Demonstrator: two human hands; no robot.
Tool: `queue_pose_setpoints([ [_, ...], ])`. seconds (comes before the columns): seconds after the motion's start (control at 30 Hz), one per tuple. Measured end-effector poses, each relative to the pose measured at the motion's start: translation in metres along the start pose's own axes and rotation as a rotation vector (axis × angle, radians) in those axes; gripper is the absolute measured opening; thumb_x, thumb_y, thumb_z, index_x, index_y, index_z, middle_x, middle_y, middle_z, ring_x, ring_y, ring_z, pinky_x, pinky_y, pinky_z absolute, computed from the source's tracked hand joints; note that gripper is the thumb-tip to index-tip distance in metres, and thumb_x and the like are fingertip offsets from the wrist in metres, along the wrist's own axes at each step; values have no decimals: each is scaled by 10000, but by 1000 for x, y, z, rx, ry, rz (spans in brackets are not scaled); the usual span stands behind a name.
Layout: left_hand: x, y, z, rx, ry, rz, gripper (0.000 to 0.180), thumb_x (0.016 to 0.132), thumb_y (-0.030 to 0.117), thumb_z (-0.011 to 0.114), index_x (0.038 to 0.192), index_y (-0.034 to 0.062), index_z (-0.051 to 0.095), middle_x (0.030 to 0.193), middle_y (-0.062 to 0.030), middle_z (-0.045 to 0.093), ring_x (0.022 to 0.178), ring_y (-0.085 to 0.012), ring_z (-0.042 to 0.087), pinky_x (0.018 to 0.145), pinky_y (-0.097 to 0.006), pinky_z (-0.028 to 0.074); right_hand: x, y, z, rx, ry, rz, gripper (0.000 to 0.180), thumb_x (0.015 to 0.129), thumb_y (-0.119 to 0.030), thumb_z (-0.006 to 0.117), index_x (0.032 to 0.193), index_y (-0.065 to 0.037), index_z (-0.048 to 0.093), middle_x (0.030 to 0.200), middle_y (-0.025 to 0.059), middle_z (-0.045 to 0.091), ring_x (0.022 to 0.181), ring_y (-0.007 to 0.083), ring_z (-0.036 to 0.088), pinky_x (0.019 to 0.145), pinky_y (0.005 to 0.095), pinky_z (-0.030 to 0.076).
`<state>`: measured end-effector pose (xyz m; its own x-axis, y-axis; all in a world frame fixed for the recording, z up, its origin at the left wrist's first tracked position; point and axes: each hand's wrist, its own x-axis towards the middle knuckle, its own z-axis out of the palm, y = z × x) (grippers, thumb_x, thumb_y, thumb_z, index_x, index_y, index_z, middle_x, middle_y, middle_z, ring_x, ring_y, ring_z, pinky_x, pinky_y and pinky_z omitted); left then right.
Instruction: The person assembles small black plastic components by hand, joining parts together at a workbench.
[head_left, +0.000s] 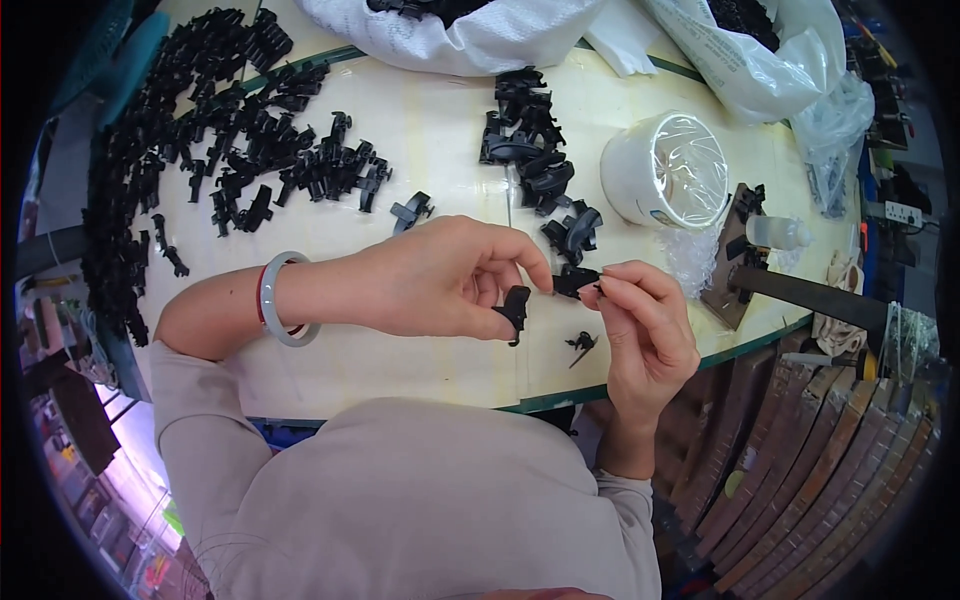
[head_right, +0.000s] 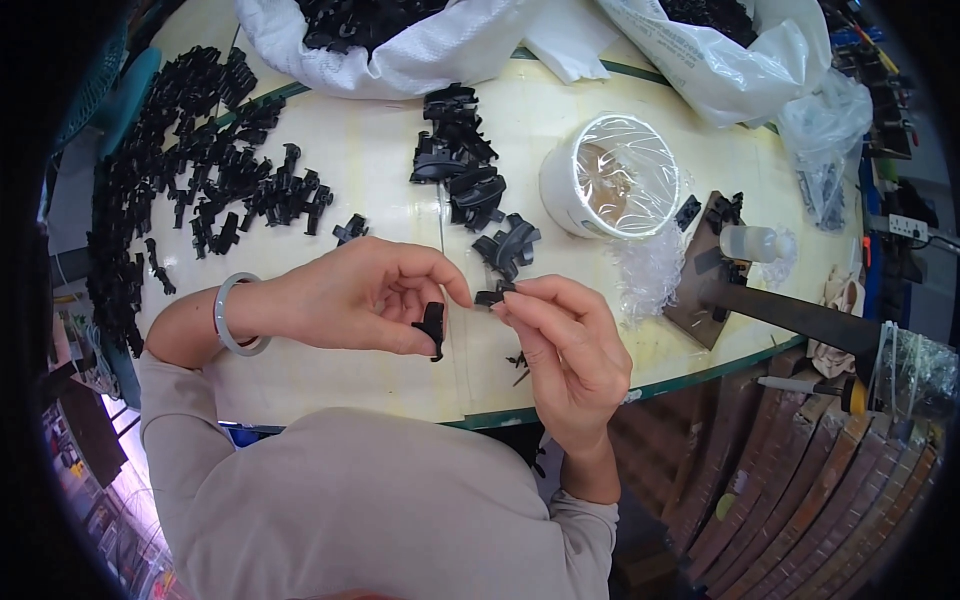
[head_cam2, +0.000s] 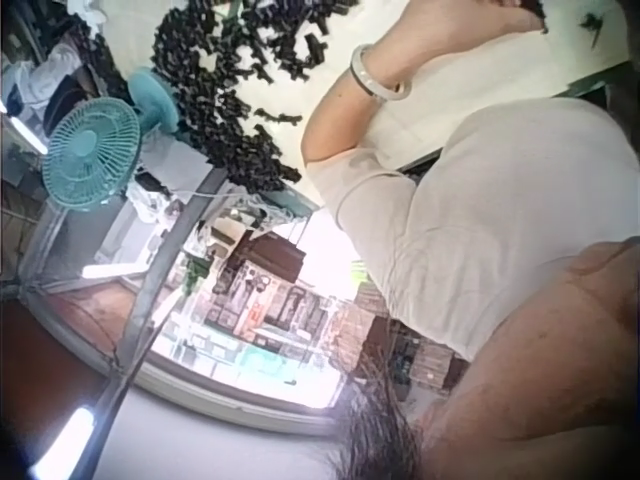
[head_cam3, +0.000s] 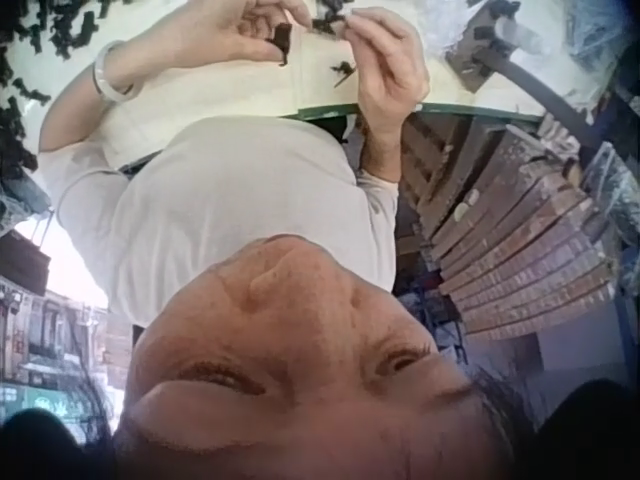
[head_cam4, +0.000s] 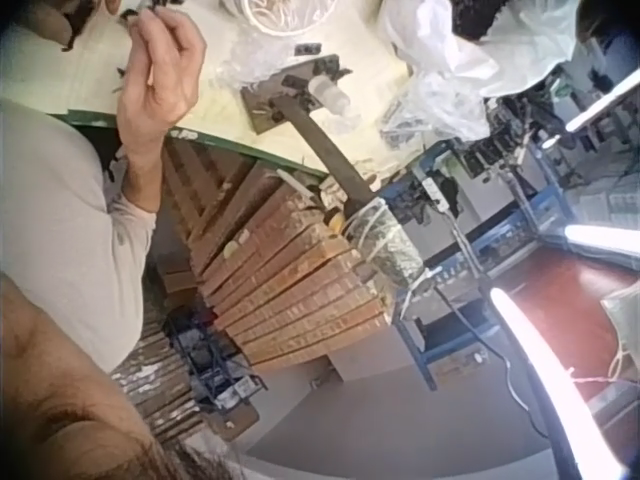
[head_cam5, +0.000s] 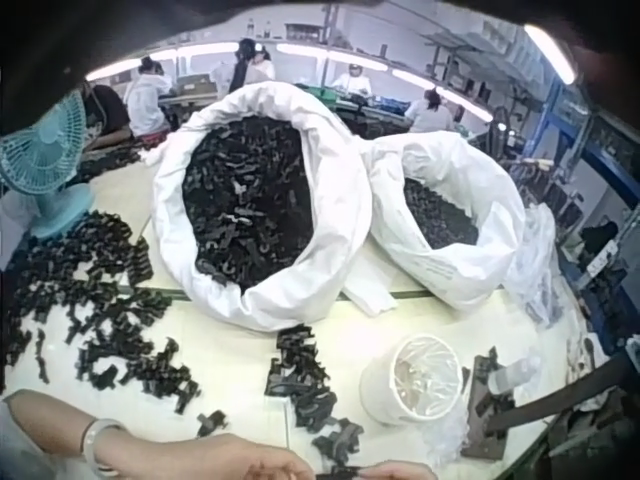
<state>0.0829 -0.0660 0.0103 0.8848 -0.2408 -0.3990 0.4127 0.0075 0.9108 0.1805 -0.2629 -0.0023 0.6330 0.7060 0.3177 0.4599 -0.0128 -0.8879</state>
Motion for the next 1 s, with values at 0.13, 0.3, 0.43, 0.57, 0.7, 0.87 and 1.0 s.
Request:
queue_pose_setpoints([
  [0.13, 3, -6, -2, -8, -16, -5, 259, 810, 28, 610, 1066, 17, 568, 869, 9, 587, 690, -5, 493, 601, -151, 412, 5, -5, -13, -94, 99, 9, 220, 721, 123, 629, 917, 23, 641, 907, 147, 622, 768, 185, 616, 672, 253, 503],
  [0.3, 0, -12, 1, 1, 49, 131, 265, 850, 25, 564, 1115, 20, 552, 902, -18, 606, 745, -19, 536, 632, -168, 440, 45, -3, -44, -403, 168, -218, 202, 676, 114, 663, 850, 12, 647, 829, 115, 651, 762, 202, 610, 681, 259, 470],
  [0.43, 0, -4, 4, -245, 89, 4, 281, 862, 49, 566, 1136, 3, 522, 890, -51, 628, 769, -59, 592, 641, -190, 494, 75, 3, -58, -564, 44, -292, 177, 672, 74, 676, 826, -8, 643, 822, 82, 646, 725, 203, 581, 639, 264, 454],
  [0.57, 3, -1, -1, -348, 99, -5, 266, 859, 60, 578, 1108, -14, 519, 863, -61, 639, 746, -89, 619, 638, -207, 520, 92, 6, -60, -677, -58, -335, 171, 669, 49, 677, 817, -31, 644, 813, 57, 636, 716, 202, 561, 611, 273, 450],
  [0.7, 7, -5, -3, -461, 128, -9, 226, 851, 52, 589, 1058, -18, 535, 851, -73, 647, 721, -95, 626, 644, -207, 518, 100, 6, -60, -755, -154, -389, 148, 703, 71, 658, 827, -8, 649, 809, 62, 640, 702, 149, 547, 565, 232, 429],
  [0.87, 9, -6, -4, -446, 129, -2, 218, 846, 43, 592, 1049, -19, 540, 862, -79, 646, 718, -102, 628, 648, -215, 522, 99, -10, -72, -720, -34, -336, 184, 660, 46, 684, 824, -27, 645, 786, 67, 623, 704, 201, 555, 587, 271, 438],
  [1.0, 7, -9, -2, -455, 117, -12, 219, 848, 31, 579, 1055, -26, 538, 866, -73, 646, 718, -97, 625, 634, -208, 517, 98, -13, -74, -790, -62, -265, 182, 666, 24, 688, 833, -37, 646, 776, 61, 600, 699, 204, 534, 582, 289, 424],
])
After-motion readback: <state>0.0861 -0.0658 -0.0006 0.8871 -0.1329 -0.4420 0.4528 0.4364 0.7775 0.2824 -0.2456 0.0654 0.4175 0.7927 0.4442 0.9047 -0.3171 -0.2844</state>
